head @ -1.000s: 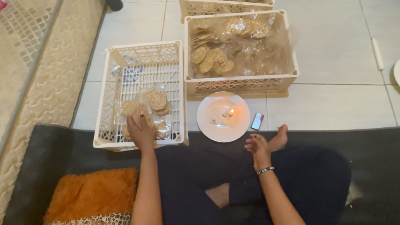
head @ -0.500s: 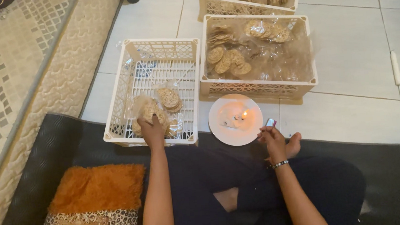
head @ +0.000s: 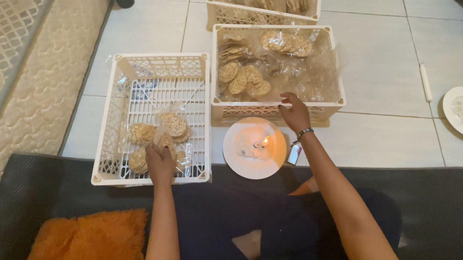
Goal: Sealing plastic bags of snacks by folding the tops and passing them through a candle flame
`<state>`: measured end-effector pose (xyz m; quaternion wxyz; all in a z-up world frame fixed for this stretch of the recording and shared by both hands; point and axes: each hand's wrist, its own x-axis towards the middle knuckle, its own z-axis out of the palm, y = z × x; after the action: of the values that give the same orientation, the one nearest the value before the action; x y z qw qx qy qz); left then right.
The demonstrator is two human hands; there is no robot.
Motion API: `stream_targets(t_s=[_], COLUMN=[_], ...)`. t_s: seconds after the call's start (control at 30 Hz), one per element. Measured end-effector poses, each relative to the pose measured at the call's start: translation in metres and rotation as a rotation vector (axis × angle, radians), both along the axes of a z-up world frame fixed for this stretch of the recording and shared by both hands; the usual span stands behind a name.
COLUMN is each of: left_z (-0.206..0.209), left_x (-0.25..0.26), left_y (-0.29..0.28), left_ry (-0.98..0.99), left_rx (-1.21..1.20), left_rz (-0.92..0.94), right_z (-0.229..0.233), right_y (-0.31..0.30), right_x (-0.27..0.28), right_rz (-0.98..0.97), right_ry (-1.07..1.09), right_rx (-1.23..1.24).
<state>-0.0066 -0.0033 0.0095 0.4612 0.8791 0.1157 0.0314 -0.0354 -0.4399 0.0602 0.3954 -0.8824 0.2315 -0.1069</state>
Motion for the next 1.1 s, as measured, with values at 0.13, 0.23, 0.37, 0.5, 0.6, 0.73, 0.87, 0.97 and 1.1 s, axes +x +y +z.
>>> stream_targets(t_s=[0.13, 0.23, 0.37, 0.5, 0.6, 0.73, 0.87, 0.97, 1.1], left_z=[-0.036, -0.033, -0.019, 0.003, -0.033, -0.008, 0.004, 0.032, 0.045], left_x=[0.018, 0.017, 0.01, -0.002, 0.01, -0.006, -0.021, -0.041, -0.069], left_y=[0.012, 0.007, 0.006, -0.001, 0.01, 0.006, 0.005, -0.004, -0.026], left_ry=[0.03, 0.063, 0.061, 0.054, -0.029, -0.127, -0.246, -0.372, -0.552], left_rx=[-0.004, 0.023, 0.053, 0.038, 0.016, -0.108, -0.052, -0.053, -0.023], left_rz=[0.001, -0.015, -0.028, -0.001, 0.061, 0.082, 0.158, 0.138, -0.176], right_z=[-0.02, -0.026, -0.069, -0.049, -0.024, 0.024, 0.054, 0.078, 0.108], right_y=[0.002, 0.006, -0.001, 0.009, 0.012, 0.022, 0.025, 0.031, 0.044], right_x=[0.03, 0.043, 0.055, 0.038, 0.014, -0.031, -0.088, -0.133, -0.188], right_rz=[0.035, 0.036, 0.019, -0.088, -0.254, -0.283, -0.302, -0.217, 0.077], right_ry=[0.015, 0.158, 0.146, -0.04, -0.293, -0.522, -0.661, -0.65, -0.515], right_rx=[-0.154, 0.105, 0.134, 0.007, 0.048, 0.129, 0.189, 0.246, 0.408])
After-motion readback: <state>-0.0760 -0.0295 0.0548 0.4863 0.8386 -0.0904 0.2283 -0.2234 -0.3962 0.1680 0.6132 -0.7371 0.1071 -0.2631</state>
